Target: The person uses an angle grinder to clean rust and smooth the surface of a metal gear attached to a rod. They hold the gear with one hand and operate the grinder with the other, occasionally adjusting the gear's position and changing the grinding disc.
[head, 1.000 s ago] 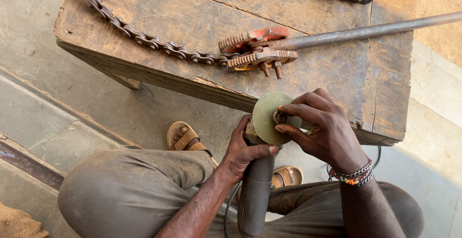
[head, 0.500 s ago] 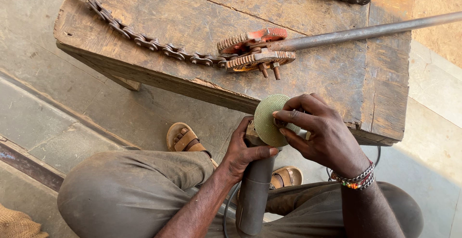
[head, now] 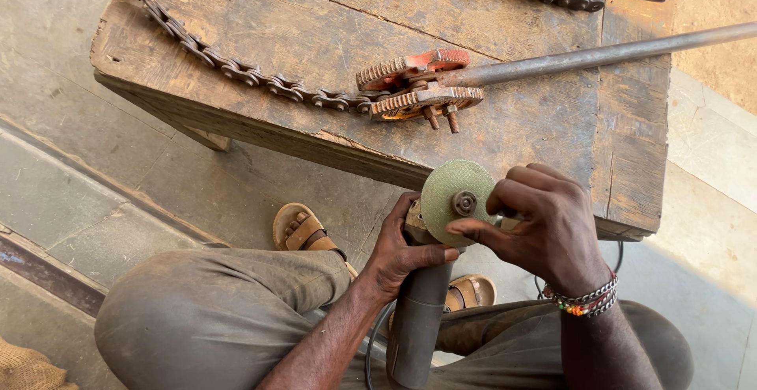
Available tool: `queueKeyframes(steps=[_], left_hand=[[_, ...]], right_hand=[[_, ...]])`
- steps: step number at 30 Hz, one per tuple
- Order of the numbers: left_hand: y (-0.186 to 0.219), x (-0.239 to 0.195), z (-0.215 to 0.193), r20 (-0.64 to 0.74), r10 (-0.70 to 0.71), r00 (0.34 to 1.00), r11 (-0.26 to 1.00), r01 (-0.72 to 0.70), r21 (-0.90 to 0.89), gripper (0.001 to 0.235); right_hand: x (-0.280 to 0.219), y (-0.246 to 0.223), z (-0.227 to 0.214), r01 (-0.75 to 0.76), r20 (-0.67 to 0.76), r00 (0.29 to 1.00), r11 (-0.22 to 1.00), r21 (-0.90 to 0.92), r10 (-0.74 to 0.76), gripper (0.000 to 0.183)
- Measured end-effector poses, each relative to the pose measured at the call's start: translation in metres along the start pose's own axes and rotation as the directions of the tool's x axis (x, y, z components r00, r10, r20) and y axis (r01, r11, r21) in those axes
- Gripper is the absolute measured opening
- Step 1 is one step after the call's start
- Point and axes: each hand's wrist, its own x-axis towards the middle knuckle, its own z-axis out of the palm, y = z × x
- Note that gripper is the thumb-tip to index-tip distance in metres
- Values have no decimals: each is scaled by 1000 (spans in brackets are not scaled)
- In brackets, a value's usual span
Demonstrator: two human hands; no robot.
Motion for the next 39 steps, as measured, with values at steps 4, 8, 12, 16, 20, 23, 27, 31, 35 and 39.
queueKeyframes(steps=[4,8,12,16,20,23,27,31,35,39], left_hand=[[1,-1,-1,-6,34,999,999,-34,-7,94],[0,0,-4,-48,31,998,999,-30,22,95],[-3,2,-6,-41,47,998,999,-47,-17,92],[-3,3,-6,-45,52,998,999,-53,-6,92],[2,1,-2,-39,56,998,998,-58,-35,92],[10,6,-1,-35,112,993,993,-111,41,91],[9,-3,-1,-68,208,976,976,-203,73,85],[4,2,-10,-103,282,954,959,-276,68,86],[-16,18,-24,-9,413,911,910,-412,45,91],[-31,35,-30,-70,461,885,862,-427,272,90]], right_hand=[[-1,-6,-2,-65,11,998,981,183,64,39],[-2,-6,-5,-59,52,997,968,242,48,32],[-2,-7,2,118,-81,991,976,185,-104,30],[-3,-8,0,-280,133,956,949,147,261,30],[7,-10,7,221,-152,964,975,-7,-219,34],[13,-8,19,172,-81,980,981,-90,-179,33],[7,-14,38,75,-119,989,993,-85,-85,32],[6,-19,48,-8,-122,993,1000,-23,5,40],[5,-10,47,314,-335,894,950,-11,-299,74],[0,-9,54,205,-199,966,957,203,-165,72]])
